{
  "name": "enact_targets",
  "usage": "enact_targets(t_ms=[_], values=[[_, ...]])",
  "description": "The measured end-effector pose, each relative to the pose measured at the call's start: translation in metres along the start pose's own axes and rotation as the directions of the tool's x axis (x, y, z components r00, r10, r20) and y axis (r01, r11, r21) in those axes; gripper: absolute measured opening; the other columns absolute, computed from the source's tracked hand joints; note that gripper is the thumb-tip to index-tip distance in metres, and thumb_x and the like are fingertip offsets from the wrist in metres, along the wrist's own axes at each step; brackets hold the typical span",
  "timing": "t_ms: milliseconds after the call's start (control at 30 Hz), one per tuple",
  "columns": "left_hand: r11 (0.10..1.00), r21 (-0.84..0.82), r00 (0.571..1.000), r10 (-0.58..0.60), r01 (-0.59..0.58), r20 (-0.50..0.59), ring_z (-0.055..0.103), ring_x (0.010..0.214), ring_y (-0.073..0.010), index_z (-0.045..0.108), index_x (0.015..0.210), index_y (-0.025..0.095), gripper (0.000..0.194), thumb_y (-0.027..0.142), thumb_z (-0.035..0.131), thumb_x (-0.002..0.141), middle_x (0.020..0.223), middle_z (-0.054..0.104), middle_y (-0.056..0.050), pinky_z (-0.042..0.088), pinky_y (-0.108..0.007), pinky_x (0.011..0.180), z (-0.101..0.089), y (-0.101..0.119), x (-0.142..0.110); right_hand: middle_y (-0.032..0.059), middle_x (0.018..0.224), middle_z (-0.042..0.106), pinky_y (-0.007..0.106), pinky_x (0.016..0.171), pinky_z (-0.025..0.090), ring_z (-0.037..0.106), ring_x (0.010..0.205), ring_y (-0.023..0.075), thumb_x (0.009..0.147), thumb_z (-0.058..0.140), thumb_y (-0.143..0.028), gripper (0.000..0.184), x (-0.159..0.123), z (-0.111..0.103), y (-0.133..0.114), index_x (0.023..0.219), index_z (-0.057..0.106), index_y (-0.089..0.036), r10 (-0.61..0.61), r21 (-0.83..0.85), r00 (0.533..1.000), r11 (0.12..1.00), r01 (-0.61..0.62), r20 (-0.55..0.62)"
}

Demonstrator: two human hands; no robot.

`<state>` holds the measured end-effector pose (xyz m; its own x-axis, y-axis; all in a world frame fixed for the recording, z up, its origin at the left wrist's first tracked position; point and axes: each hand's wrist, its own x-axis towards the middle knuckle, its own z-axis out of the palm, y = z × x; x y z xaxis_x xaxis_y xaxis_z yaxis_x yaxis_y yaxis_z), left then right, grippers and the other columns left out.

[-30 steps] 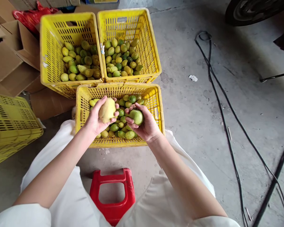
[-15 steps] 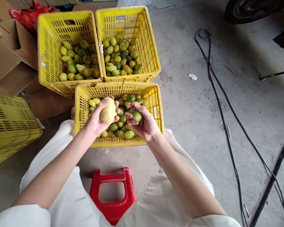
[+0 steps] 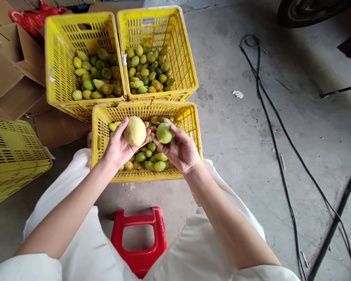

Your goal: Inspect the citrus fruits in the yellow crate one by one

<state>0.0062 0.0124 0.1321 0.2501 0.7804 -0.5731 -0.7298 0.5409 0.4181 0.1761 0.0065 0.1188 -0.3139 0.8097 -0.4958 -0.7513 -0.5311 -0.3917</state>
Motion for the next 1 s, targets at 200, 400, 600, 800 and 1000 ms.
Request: enact_targets(t_ms=[200,400,600,800,1000], values=[[0.999,0.007,0.998,-0.052,0.052,0.024,0.06,0.059,-0.0094,0.059,0.091,0.018,0.018,0.031,0.068,0.081,0.08,0.063,-0.003,0.045,-0.014,0.044,-0.004,-0.006,0.001,-0.004,0.066,0.059,0.012,0.032,0.032,0.052,0.05,0.0071,0.086,0.07,-0.037,0.031,0.004,-0.004,0.006,0.068,0.052,-0.019,0.144,-0.048,0.984,0.989,-0.14,0.104],[1.0,0.03,1.0,-0.005,0.005,0.016,0.069,0.077,-0.0159,0.063,0.103,0.017,0.024,0.03,0.064,0.083,0.092,0.069,-0.006,0.057,-0.023,0.061,-0.003,-0.007,0.002,0.0008,0.083,0.069,0.022,0.053,0.056,0.065,0.072,0.014,0.093,0.052,-0.034,0.018,0.006,-0.008,0.003,0.089,0.062,-0.021,0.081,0.027,0.995,0.996,-0.082,0.055],[0.99,0.099,0.995,0.103,-0.103,0.014,0.069,0.108,-0.0216,0.061,0.106,0.018,0.022,0.024,0.062,0.085,0.11,0.072,-0.007,0.058,-0.034,0.09,-0.009,-0.004,0.004,0.0038,0.102,0.072,0.031,0.075,0.063,0.069,0.091,0.0181,0.084,0.056,-0.023,0.023,0.0,-0.002,-0.003,0.106,0.062,-0.02,0.035,0.016,0.999,0.999,-0.035,0.025],[0.984,0.171,0.995,0.026,-0.042,0.099,0.07,0.083,-0.0178,0.058,0.103,0.022,0.045,0.027,0.082,0.065,0.092,0.068,0.0,0.058,-0.027,0.072,-0.012,-0.011,0.005,-0.0029,0.077,0.063,0.009,0.034,0.036,0.054,0.056,0.0068,0.076,0.069,-0.019,0.014,0.0,0.0,0.003,0.082,0.057,-0.02,0.107,-0.03,0.988,0.994,-0.105,0.11],[0.979,0.201,0.994,-0.037,0.014,0.107,0.061,0.057,-0.0112,0.059,0.089,0.018,0.029,0.03,0.075,0.067,0.075,0.063,0.0,0.049,-0.02,0.048,-0.009,-0.013,0.005,-0.0024,0.069,0.06,0.01,0.031,0.027,0.047,0.048,0.0053,0.086,0.064,-0.03,0.017,0.005,-0.004,0.006,0.078,0.056,-0.018,0.128,-0.02,0.988,0.992,-0.127,0.089]])
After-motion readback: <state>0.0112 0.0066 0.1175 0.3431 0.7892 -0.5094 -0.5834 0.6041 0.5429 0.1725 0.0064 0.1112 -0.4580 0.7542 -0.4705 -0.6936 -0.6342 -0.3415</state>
